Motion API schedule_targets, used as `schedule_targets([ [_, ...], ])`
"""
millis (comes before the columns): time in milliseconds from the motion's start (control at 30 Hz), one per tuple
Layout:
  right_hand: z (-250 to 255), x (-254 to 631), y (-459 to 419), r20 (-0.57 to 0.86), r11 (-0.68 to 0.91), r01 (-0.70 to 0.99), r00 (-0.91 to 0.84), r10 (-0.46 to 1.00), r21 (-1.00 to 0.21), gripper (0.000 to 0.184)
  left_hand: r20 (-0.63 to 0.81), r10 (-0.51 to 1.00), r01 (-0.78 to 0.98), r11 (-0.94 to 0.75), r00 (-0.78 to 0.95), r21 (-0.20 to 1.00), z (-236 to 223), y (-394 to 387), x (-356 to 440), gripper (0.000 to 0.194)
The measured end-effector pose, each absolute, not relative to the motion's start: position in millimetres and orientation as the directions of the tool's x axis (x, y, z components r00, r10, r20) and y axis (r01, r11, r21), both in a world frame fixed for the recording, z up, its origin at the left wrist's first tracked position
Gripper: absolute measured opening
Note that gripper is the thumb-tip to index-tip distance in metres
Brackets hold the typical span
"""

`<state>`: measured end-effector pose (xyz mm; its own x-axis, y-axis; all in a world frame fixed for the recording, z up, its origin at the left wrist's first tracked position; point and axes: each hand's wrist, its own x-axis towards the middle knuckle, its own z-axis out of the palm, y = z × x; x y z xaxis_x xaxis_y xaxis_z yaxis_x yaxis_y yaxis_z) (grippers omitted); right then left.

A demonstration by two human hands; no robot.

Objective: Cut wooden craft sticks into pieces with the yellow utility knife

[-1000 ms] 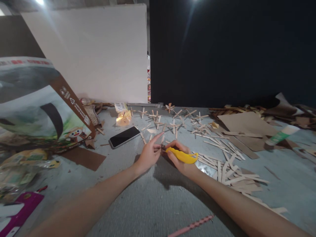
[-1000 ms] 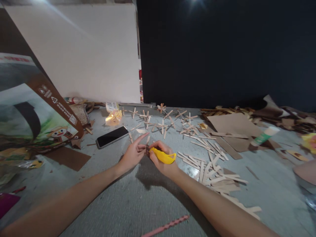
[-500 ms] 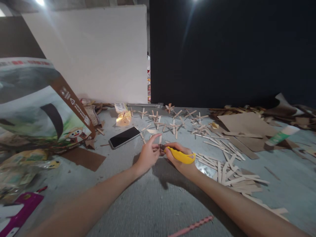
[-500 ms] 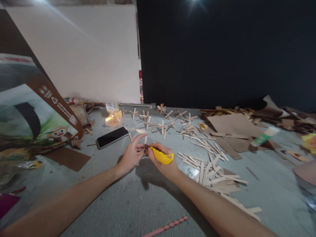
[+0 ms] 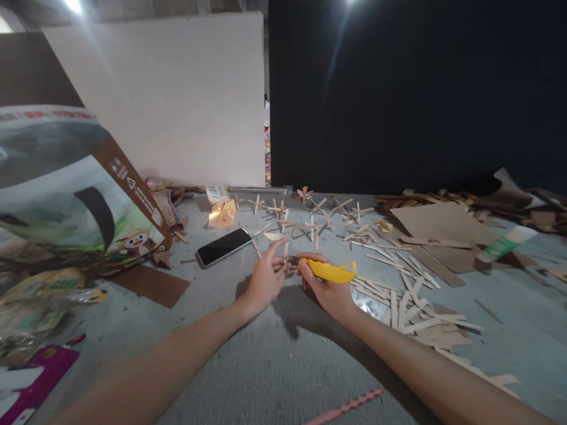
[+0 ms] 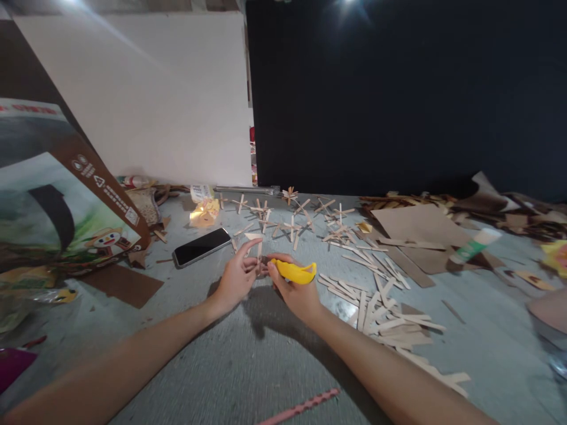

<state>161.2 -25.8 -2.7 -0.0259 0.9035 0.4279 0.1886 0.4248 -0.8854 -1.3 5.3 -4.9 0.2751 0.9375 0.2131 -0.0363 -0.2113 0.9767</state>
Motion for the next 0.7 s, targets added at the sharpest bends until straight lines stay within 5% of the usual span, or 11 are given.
schedule_targets([
  [700, 0.6, 158.7, -26.4, 0.468, 0.468, 0.183, -0.043, 0.882, -0.865, 0.026, 0.213, 0.931, -0.018, -0.218, 0.296, 0.976, -0.4, 3.0, -1.1, 0.063],
])
